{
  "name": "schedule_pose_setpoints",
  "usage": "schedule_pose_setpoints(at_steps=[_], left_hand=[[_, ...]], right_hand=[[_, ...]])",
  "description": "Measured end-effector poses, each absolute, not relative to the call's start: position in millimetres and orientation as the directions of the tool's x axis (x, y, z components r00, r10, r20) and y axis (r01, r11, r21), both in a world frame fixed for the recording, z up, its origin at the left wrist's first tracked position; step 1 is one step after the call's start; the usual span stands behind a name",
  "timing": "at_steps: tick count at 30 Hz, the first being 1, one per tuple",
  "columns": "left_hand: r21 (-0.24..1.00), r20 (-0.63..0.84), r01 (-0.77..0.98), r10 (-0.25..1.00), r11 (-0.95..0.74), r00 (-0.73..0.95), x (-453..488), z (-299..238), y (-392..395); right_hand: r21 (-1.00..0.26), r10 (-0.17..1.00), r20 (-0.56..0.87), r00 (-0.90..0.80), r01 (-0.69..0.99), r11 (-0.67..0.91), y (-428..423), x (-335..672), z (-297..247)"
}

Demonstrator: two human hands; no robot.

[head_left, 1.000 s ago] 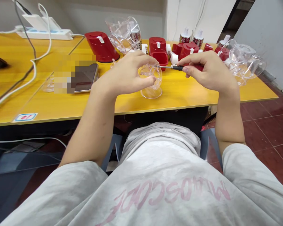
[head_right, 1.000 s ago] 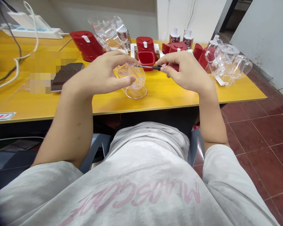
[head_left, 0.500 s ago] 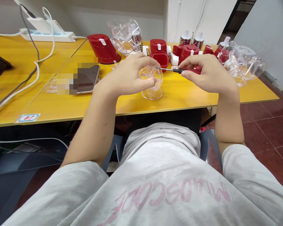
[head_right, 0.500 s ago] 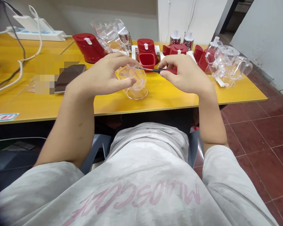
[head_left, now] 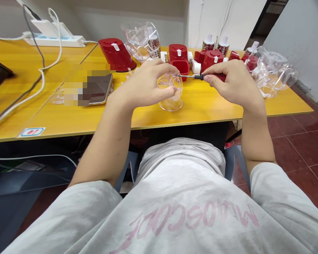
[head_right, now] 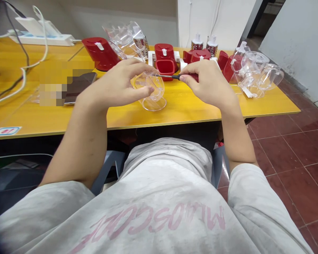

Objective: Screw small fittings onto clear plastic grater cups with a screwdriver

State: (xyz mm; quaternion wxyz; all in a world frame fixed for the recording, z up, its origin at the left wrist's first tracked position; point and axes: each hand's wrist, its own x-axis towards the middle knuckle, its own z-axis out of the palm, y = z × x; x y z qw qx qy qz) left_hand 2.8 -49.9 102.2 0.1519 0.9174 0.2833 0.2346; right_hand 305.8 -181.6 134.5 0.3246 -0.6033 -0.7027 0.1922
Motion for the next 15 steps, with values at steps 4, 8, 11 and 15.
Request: schedule_pose_setpoints(at_steps=[4, 8, 11, 15], left_hand=[[0.387, 0.359, 0.451, 0.581, -0.805, 0.730, 0.9, 103.8, -50.2], [0.370, 0.309, 0.484, 0.596, -0.793, 0.741, 1.5, 108.0, -55.1], [0.373, 0.292, 0.496, 0.606, -0.784, 0.740, 1.9, 110.1, -57.2], [0.371, 0.300, 0.485, 0.597, -0.792, 0.744, 1.0, 109.5, -56.5]], right_hand=[[-0.625, 0.952, 0.303, -0.039, 0.746, 0.229, -183.0, 303.8, 135.0], [-0.565, 0.942, 0.333, -0.050, 0.789, 0.241, -181.4, 306.3, 134.8], [-0.517, 0.932, 0.351, -0.087, 0.812, 0.271, -179.0, 307.4, 133.1], [-0.482, 0.942, 0.327, -0.073, 0.845, 0.233, -176.1, 306.8, 131.4]])
